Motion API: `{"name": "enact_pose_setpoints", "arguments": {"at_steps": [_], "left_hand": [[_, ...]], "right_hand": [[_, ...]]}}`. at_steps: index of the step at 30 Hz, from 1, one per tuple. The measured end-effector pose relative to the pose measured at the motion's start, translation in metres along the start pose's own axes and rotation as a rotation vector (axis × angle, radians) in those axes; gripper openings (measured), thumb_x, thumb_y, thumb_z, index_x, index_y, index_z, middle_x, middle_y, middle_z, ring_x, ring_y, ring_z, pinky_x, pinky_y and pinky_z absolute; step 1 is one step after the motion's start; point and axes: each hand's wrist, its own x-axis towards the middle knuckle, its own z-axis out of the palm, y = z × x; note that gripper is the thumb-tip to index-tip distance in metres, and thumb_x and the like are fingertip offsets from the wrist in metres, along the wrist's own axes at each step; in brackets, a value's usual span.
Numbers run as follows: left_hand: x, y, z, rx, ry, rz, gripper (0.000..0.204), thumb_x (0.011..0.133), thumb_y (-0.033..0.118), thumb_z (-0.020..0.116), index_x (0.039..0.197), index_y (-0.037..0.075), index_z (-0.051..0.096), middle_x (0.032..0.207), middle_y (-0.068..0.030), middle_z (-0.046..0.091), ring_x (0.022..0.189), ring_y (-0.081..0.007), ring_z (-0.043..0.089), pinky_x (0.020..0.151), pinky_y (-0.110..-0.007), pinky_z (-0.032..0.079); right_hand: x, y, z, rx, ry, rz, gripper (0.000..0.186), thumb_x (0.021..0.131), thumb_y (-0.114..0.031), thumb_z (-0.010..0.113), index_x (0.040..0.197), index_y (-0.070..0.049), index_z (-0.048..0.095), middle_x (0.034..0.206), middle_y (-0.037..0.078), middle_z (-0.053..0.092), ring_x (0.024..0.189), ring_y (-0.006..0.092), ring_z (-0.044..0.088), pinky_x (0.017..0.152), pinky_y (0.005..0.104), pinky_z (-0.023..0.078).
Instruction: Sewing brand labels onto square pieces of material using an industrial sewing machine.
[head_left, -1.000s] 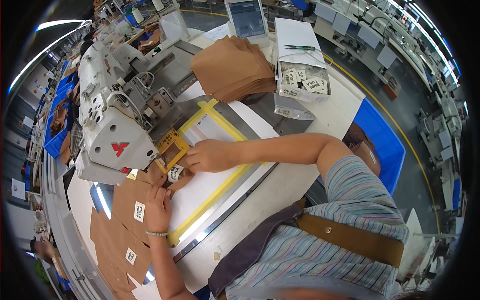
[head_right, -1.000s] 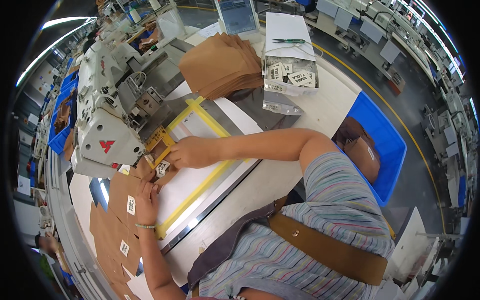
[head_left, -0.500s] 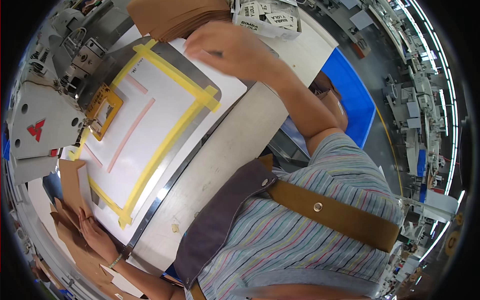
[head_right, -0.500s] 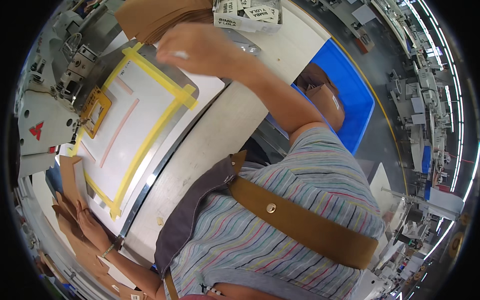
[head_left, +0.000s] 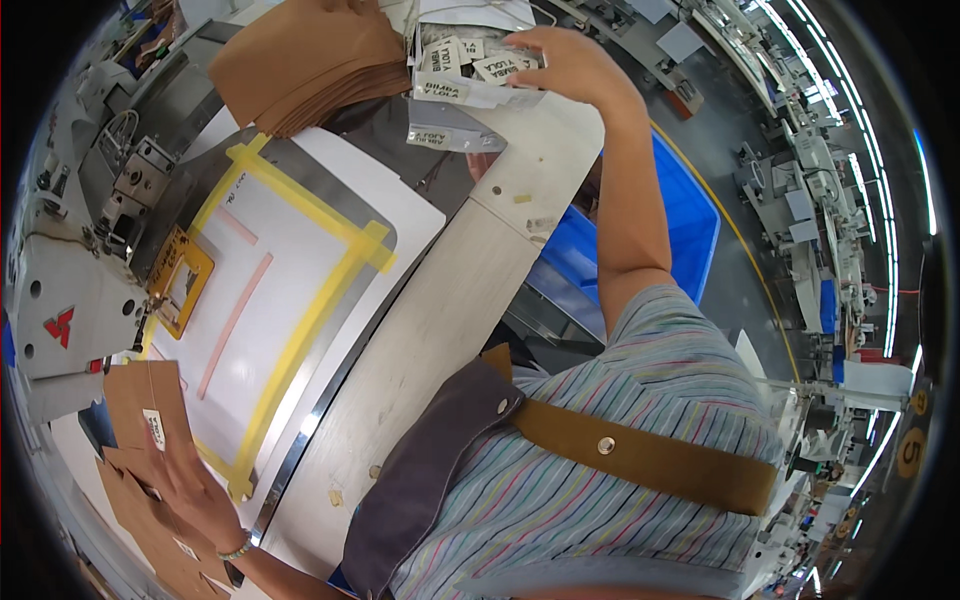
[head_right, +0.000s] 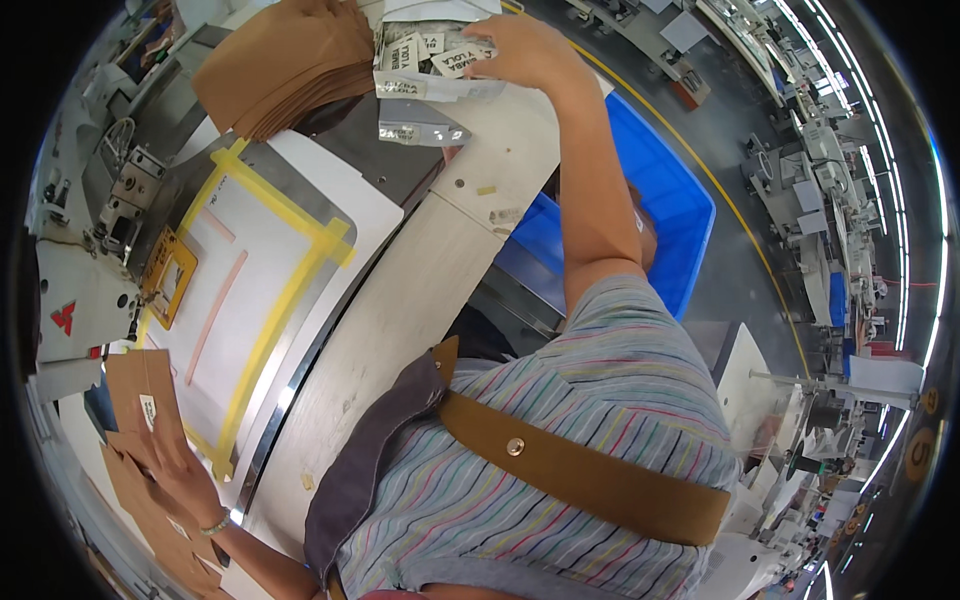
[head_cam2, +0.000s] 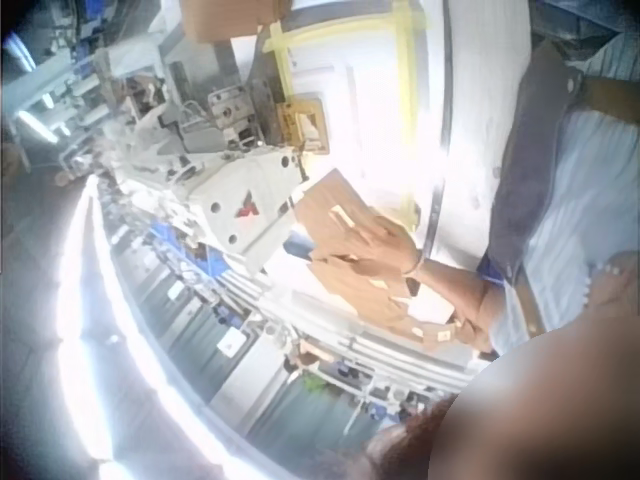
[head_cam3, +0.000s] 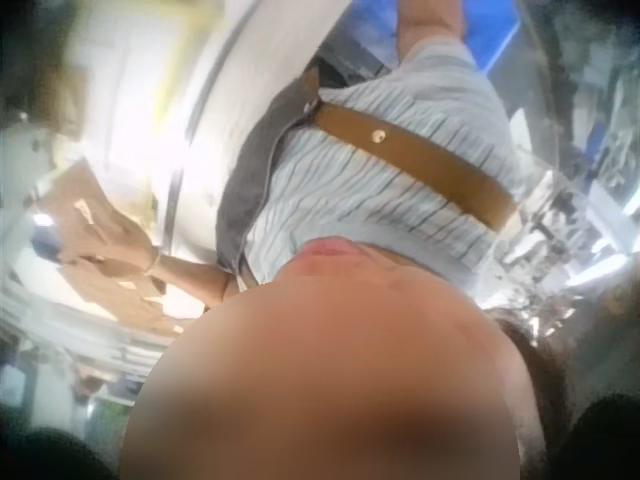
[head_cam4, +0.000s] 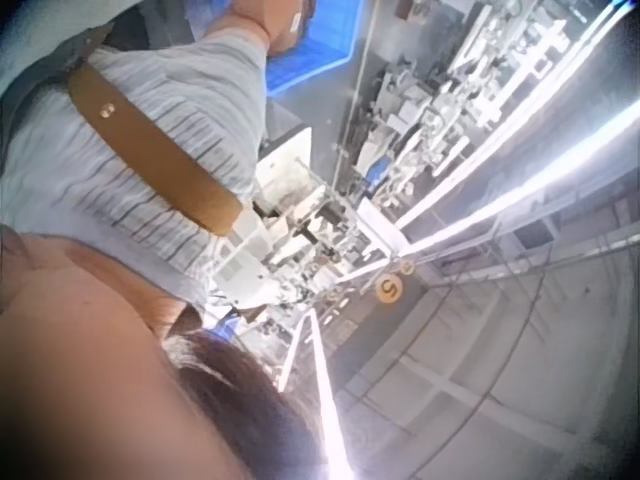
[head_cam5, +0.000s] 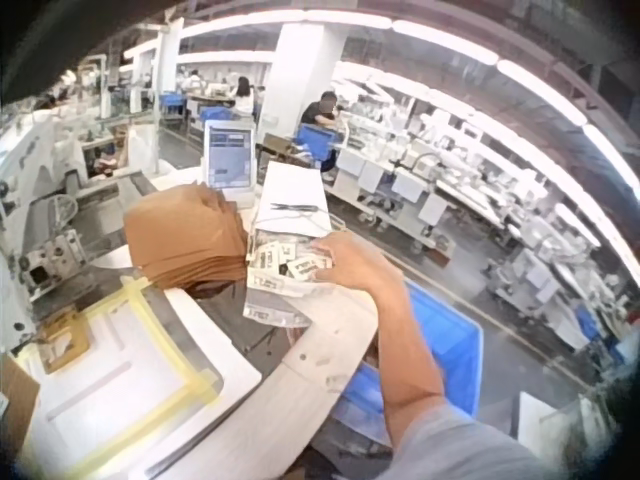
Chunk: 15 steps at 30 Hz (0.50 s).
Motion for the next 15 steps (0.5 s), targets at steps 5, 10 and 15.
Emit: {"name": "enact_pose_setpoints", "arguments": {"at_steps": [5, 10, 15], "left_hand": [[0.030, 0.060, 0.028, -0.090, -0.083, 0.262, 0.035, 0.105, 0.009, 0.066, 0.140, 0.005, 0.067, 0.160, -0.0201, 0.056, 0.144, -0.0434, 0.056, 0.116, -0.053, 0.047], [0.048, 0.086, 0.051, -0.182, -0.179, 0.396, 0.039, 0.102, 0.006, 0.066, 0.140, 0.009, 0.064, 0.159, -0.0211, 0.057, 0.142, -0.0424, 0.057, 0.113, -0.054, 0.048], [0.045, 0.088, 0.061, -0.263, -0.190, 0.305, 0.030, 0.098, 0.005, 0.068, 0.128, 0.004, 0.071, 0.157, -0.0219, 0.060, 0.138, -0.0431, 0.060, 0.113, -0.052, 0.048]], "right_hand": [[-0.001, -0.001, 0.012, 0.040, -0.015, -0.001, 0.056, 0.083, -0.026, 0.089, 0.134, -0.009, 0.074, 0.128, 0.015, 0.072, 0.117, 0.0312, 0.071, 0.100, 0.0397, 0.056], [0.003, 0.000, 0.010, 0.067, 0.026, -0.032, 0.046, 0.083, -0.027, 0.089, 0.123, -0.007, 0.078, 0.120, 0.013, 0.073, 0.108, 0.0293, 0.070, 0.094, 0.0406, 0.056], [0.008, 0.011, 0.012, 0.085, 0.071, -0.039, 0.037, 0.089, -0.028, 0.084, 0.118, -0.006, 0.080, 0.108, 0.014, 0.076, 0.102, 0.0290, 0.072, 0.088, 0.0401, 0.056]]}}
